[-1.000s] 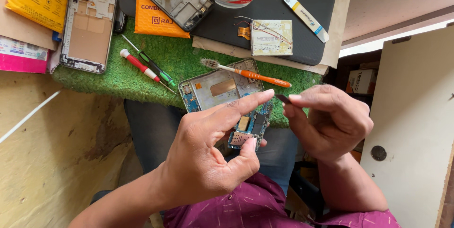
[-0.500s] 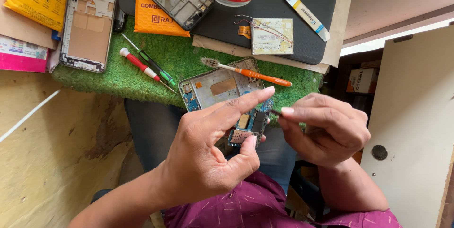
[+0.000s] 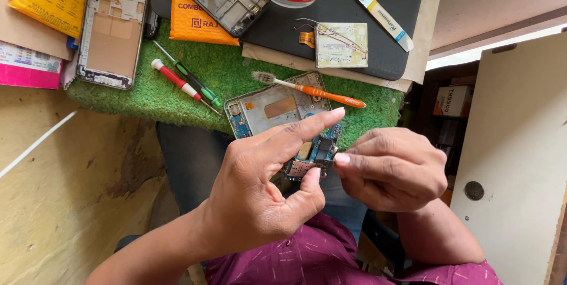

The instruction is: The person holds a disassembled phone motherboard and scrubs it with a toothbrush dipped in liquid from a bottle, working over different areas of the board. They then scrape at the board with a small tool and their fingers, and finally place the cleaned board into an open phone frame.

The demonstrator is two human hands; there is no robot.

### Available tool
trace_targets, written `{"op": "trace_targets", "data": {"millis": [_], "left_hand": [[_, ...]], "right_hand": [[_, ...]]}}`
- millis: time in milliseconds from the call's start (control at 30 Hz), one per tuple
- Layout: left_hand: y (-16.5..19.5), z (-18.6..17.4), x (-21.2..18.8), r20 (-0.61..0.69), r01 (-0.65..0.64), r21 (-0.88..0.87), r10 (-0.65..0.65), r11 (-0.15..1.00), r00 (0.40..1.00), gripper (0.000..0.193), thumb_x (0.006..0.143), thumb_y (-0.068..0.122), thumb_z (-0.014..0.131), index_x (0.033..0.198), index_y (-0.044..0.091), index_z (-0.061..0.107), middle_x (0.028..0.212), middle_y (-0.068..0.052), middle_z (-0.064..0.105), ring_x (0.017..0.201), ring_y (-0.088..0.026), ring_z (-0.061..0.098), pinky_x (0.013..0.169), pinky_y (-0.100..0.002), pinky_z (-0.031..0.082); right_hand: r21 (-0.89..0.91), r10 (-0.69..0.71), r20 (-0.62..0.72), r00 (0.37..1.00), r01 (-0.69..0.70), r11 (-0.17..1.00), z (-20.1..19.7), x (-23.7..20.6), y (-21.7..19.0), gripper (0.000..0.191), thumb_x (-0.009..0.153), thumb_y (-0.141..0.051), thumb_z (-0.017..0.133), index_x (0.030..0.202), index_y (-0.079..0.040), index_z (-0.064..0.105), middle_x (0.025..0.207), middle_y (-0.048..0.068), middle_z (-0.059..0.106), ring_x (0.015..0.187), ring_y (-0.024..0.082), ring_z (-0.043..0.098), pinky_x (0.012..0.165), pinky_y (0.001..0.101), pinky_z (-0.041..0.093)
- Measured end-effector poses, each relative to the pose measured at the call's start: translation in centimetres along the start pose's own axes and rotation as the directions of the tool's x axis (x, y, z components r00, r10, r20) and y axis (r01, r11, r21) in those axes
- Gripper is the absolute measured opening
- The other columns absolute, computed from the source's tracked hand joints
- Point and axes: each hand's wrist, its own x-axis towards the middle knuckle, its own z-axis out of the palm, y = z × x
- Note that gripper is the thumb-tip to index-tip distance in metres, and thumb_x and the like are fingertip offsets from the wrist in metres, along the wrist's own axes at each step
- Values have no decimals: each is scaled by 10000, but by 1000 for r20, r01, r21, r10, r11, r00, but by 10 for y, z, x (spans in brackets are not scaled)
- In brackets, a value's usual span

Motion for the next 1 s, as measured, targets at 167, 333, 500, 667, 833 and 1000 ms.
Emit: {"op": "trace_targets", "data": {"millis": [167,333,500,667,833,1000], "left_hand": [[0,1,0,14,46,-9,-46,999,999,629,851,1,666,1471,66,580,1085,-129,742,849,-191,718,817,-269,595],[-3,0,-2,16,11,5,-11,1000,1000,646,853,3,670,1488,68,572,1134,-136,743,912,-203,734,863,-275,598],[-4,1,-3,29,19,-8,-19,1000,999,646,853,4,669,1489,66,573,1125,-135,739,930,-204,738,879,-277,597],[-4,0,-2,17,13,7,-14,1000,1000,649,848,2,671,1486,65,572,1105,-137,731,912,-210,724,871,-281,595],[-2,1,0,17,19,6,-19,1000,1000,643,850,0,669,1482,69,573,1090,-129,731,884,-207,714,837,-282,590],[0,0,1,21,15,-4,-15,1000,1000,629,807,-21,654,1426,49,566,1062,-146,728,828,-212,701,768,-291,578]], "right_hand": [[-33,7,-4,1000,-7,999,1,-1,0,204,803,90,781,981,32,698,742,106,663,655,198,692,608,310,573],[-45,62,-28,998,-63,997,-1,-2,-1,215,799,95,785,992,42,705,767,113,671,664,192,698,621,304,583],[-9,66,-27,997,-66,998,-4,-1,1,212,798,92,779,989,37,707,765,114,668,656,189,695,621,302,583],[-33,17,5,1000,-17,999,-1,0,-1,214,793,94,770,990,42,703,757,105,669,654,195,697,610,308,581],[-71,10,-19,1000,-11,997,-1,-2,1,206,806,101,771,991,43,700,768,113,669,654,197,691,607,309,569],[-74,41,-45,998,-45,996,0,-4,1,207,818,103,761,1010,59,697,778,113,674,664,188,701,624,301,589]]}}
